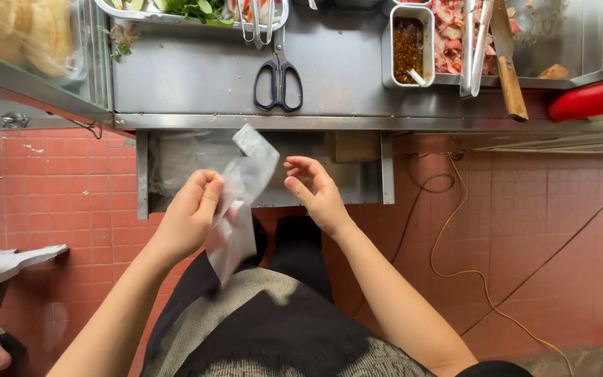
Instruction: Preparing a sandwich with meat and vegetables at a food stall.
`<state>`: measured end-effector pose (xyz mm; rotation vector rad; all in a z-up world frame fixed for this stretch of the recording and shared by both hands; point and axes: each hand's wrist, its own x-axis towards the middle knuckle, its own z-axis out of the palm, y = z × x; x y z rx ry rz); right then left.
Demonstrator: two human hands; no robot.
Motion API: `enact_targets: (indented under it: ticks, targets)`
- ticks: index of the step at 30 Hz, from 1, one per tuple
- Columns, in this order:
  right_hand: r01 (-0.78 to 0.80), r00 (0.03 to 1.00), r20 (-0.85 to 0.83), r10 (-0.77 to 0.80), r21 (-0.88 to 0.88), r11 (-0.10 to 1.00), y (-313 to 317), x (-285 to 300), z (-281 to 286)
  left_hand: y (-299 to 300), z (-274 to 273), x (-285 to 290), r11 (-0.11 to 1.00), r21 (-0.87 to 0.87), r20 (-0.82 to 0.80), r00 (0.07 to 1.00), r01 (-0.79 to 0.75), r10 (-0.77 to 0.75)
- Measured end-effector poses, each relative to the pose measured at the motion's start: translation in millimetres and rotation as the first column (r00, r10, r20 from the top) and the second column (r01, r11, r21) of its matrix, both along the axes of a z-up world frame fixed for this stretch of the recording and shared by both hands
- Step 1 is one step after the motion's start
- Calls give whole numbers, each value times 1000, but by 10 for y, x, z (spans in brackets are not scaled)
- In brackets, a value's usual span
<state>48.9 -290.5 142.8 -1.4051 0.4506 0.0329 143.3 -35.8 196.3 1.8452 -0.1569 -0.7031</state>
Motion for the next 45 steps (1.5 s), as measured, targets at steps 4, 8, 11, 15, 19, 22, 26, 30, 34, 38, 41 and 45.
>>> enact_targets:
  ticks: [4,8,11,15,19,22,26,30,34,38,41,45]
  targets:
    - [-357,918,146,370,-108,928,35,139,687,-101,162,85,968,-251,-514,846,10,-142]
    - [-518,855,70,515,172,838,44,58,561,-267,221,181,987,-111,-565,810,114,-158]
    - [-333,910,-155,385,281,900,121,-49,393,21,-933,54,848,-515,-655,695,-124,-296]
    - [-102,926,-350,140,124,987,145,-200,224,-55,-489,-87,579,-541,-841,399,-610,-366]
    - [81,879,-473,-57,30,996,88,-373,-11,-172,-307,-295,793,-468,-852,439,-390,-286]
    - [169,851,-511,-123,45,985,62,-430,-81,-228,-494,-416,889,-373,-850,482,-265,-213]
    - [200,881,-457,-120,129,971,14,-435,-65,-291,-1175,-515,929,-190,-815,579,-318,31]
    - [158,928,-355,-111,107,982,-31,-420,-177,-425,-1335,-399,902,-165,-755,639,-399,145]
    - [285,919,-300,-254,61,957,-44,-381,-128,-603,-1171,-306,935,-53,-447,846,-350,291]
    - [260,953,-157,-261,-26,965,-26,-439,-268,-740,-837,-270,962,73,-11,964,-263,265]
    - [51,989,-119,-91,-301,952,-6,-548,-327,-859,-661,-226,968,158,100,979,-194,180]
    - [-286,952,-279,129,-649,705,20,-477,-183,-918,-669,-172,975,210,81,995,-74,58]
